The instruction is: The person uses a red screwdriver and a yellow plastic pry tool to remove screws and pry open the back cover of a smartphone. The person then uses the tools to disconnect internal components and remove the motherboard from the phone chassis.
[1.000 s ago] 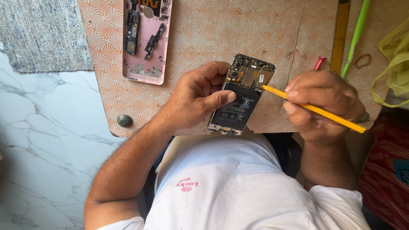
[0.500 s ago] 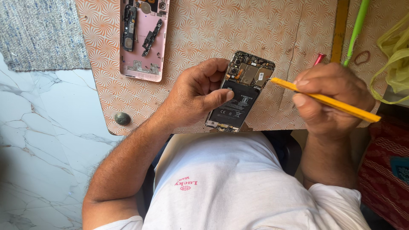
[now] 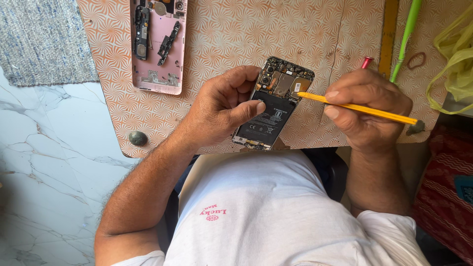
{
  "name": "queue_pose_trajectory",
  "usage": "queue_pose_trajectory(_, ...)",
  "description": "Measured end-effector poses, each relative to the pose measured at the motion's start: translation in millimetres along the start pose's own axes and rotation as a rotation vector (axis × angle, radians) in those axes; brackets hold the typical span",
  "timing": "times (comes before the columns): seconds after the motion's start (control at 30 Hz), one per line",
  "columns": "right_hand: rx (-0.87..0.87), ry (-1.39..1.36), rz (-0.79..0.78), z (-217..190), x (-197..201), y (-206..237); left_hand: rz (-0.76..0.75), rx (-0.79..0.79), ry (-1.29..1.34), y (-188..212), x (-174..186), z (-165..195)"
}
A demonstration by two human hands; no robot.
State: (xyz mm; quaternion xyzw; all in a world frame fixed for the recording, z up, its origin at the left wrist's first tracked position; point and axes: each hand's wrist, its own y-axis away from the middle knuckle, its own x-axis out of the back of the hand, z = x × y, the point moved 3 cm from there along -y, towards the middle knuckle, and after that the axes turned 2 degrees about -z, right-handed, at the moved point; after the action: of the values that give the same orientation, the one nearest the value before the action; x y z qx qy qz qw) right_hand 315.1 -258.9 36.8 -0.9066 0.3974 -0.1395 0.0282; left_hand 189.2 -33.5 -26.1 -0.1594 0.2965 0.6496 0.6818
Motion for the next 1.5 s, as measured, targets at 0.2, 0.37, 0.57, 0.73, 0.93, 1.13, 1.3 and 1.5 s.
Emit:
queue_pose_trajectory(0.2,0.048,-0.049,-0.121,-4,0,-5,-0.007,0.019,-0.012,0,0,0)
queue_pose_trajectory(0.37,0.036,-0.088,-0.128,-8,2,-9,-0.022,0.018,0.004,0,-1,1)
queue_pose_trajectory(0.57,0.071,-0.156,-0.050,-8,3,-14,-0.034,0.000,0.001,2,-1,2)
queue_pose_trajectory(0.73,0.026,-0.309,0.057,-4,2,-9,-0.028,-0.009,0.046,1,-2,2)
queue_pose_trajectory(0.93,0.126,-0.060,-0.021,-3,-5,-2,-0.015,0.021,-0.027,2,-1,2)
queue_pose_trajectory(1.13,0.219,-0.049,-0.079,-5,-7,-5,-0.021,0.026,0.019,1,-2,2)
queue_pose_trajectory(1.3,0.213,-0.134,-0.182,-12,-12,-5,-0.012,0.023,-0.027,2,-1,3)
queue_pose_trajectory(1.5,0.203,-0.166,-0.225,-13,-10,-4,-0.024,0.019,0.017,3,-2,1)
